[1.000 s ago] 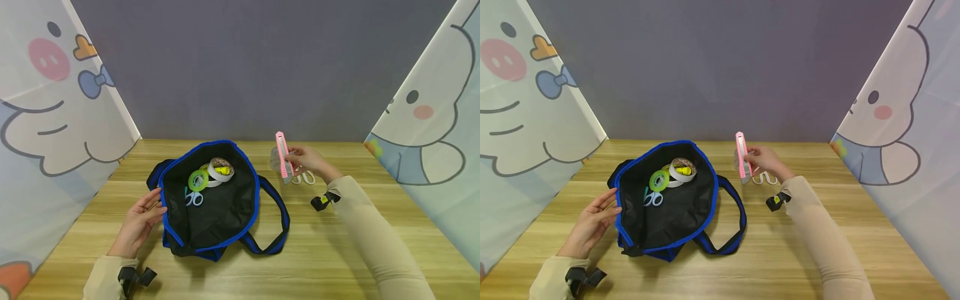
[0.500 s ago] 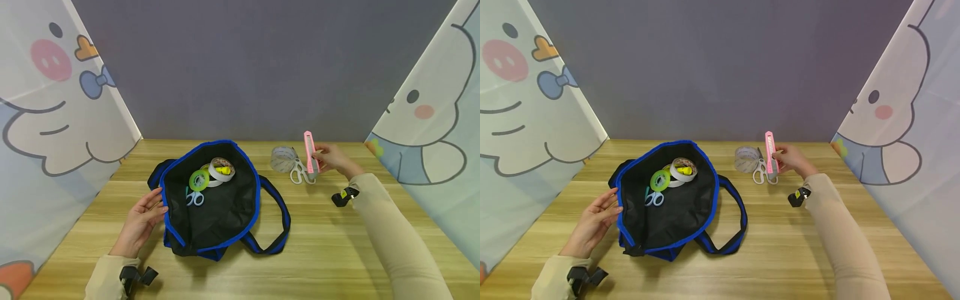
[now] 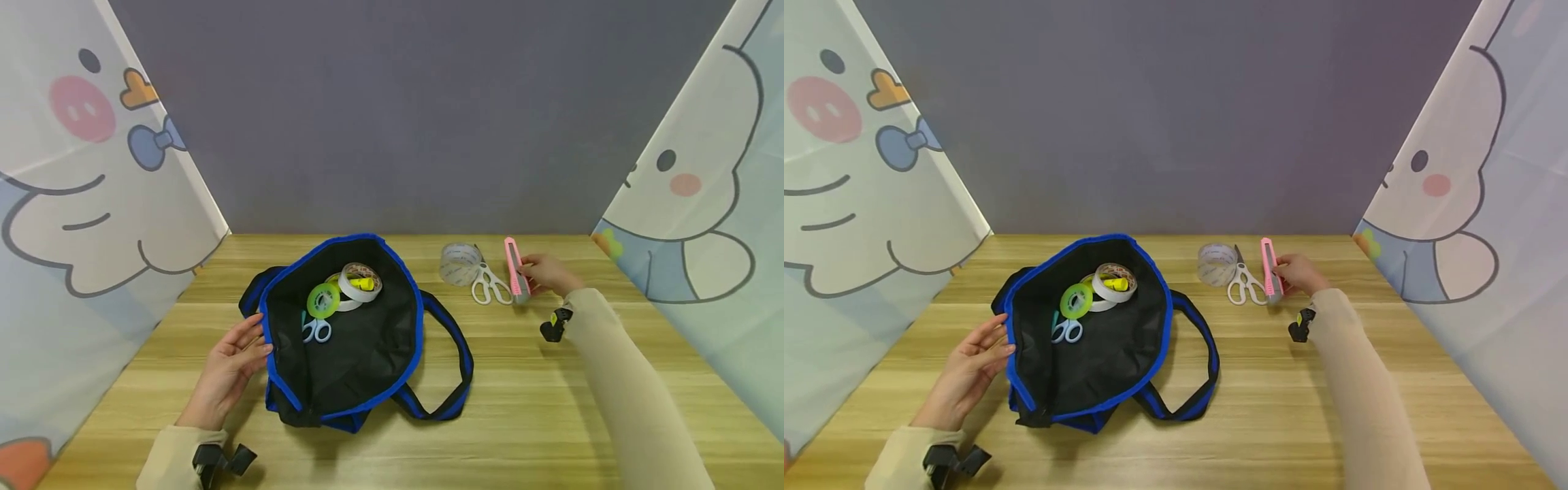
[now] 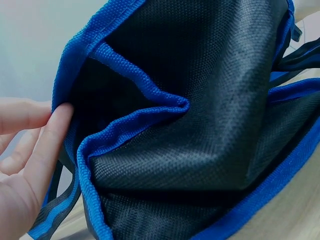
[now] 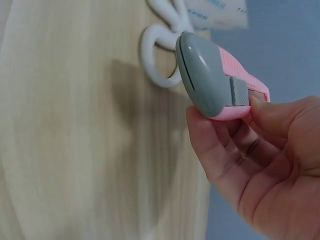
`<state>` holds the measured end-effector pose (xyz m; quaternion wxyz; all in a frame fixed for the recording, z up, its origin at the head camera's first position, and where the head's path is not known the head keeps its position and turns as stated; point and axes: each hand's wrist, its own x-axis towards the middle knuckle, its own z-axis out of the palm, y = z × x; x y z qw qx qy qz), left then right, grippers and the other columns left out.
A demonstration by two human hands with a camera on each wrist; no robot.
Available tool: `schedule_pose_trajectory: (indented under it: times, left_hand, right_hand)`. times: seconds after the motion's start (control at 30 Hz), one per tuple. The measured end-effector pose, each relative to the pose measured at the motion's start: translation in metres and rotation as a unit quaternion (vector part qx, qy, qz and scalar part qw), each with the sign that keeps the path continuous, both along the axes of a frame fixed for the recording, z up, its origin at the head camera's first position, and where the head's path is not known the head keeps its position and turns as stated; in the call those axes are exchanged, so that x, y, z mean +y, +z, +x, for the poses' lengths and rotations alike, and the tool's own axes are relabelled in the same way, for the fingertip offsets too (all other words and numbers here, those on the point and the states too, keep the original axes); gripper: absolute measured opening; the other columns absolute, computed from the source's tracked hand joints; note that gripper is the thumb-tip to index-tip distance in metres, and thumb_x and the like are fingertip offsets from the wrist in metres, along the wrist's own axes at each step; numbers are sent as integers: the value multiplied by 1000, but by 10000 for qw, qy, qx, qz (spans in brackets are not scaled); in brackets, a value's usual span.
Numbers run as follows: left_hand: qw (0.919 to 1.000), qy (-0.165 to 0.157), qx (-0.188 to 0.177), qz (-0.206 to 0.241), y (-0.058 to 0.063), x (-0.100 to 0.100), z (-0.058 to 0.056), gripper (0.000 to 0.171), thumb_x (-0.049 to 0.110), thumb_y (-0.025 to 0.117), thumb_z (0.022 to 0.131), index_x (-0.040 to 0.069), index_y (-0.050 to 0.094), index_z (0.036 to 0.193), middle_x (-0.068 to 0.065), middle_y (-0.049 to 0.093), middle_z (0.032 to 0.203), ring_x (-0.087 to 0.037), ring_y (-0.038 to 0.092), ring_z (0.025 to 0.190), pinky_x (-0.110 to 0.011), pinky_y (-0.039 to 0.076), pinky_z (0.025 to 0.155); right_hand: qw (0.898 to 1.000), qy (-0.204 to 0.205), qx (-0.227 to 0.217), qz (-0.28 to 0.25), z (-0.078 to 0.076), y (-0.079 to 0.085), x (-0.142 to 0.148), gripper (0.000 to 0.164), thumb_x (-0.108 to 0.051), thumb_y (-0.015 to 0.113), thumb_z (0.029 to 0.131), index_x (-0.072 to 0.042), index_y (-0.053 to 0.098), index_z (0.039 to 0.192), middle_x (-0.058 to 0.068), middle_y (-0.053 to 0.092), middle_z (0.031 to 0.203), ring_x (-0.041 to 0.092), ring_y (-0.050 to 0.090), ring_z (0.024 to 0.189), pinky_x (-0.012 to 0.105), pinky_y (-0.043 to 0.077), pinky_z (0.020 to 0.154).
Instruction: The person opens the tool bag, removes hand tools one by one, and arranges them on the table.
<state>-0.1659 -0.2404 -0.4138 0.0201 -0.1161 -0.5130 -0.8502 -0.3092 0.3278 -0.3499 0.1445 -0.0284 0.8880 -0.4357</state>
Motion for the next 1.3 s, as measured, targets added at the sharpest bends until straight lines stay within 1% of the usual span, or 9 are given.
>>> schedule_pose_trajectory:
  times: [0.1,0.23,0.37,0.5,0.57,0.77,1.03,1.13,1.3]
  left_hand:
    - [10000,4,11,-22,-1,-1,1,54,-23,50,91,16,69,124,1,70,108,-13,69,91,-24,58,72]
    - [9999,56,-103,-102,0,-1,2,53,-21,52,91,18,69,123,2,70,107,-12,69,90,-24,58,72]
    - [9995,149,-197,-188,1,0,1,53,-21,53,91,19,70,122,3,69,105,-11,68,89,-23,58,71]
    - [9997,130,-160,-166,1,0,1,54,-22,52,91,19,70,122,3,70,105,-11,68,87,-23,58,70]
    - [9998,91,-111,-132,1,1,1,54,-22,51,91,18,70,122,3,70,105,-11,68,87,-23,58,70]
    - [10000,-14,63,12,1,1,-1,54,-23,49,91,16,69,124,0,70,107,-12,70,90,-24,58,72]
    - [10000,94,-18,-27,2,0,2,54,-23,50,91,16,70,123,1,70,107,-12,69,90,-24,58,71]
    - [9999,111,-66,-65,3,0,2,54,-23,51,91,17,71,122,1,70,107,-12,70,90,-24,58,71]
    - [10000,63,-29,-36,3,2,0,55,-23,50,90,17,71,122,1,71,107,-12,70,90,-24,58,71]
  right_hand:
    - [9999,-50,-153,-10,-4,-6,2,49,-8,39,106,22,26,143,14,62,91,15,62,70,34,57,65]
    - [9993,-100,-365,62,-6,-10,7,49,-6,39,105,23,26,141,14,60,91,14,61,69,34,57,65]
    - [9980,-290,-553,100,-10,-15,10,50,-9,42,104,21,26,140,10,60,88,12,61,68,33,57,65]
    - [9964,-439,-721,91,-13,-20,11,49,-10,43,105,19,26,141,7,60,84,13,60,67,32,57,64]
    - [9962,-430,-739,133,-13,-20,10,49,-11,43,105,19,26,141,7,59,83,13,59,67,32,57,64]
    - [9974,-437,-495,300,-15,-20,7,41,-12,45,105,19,38,131,6,59,78,13,58,65,32,57,62]
    - [9934,-660,-24,936,-24,-29,5,38,-16,52,102,15,51,125,8,59,75,15,57,62,32,57,57]
    - [9913,-695,143,1111,-24,-32,6,39,-18,51,102,14,52,124,9,60,76,16,57,62,32,56,56]
    - [9920,-697,203,1032,-25,-36,10,42,-20,51,103,15,52,126,9,60,77,15,57,63,32,55,56]
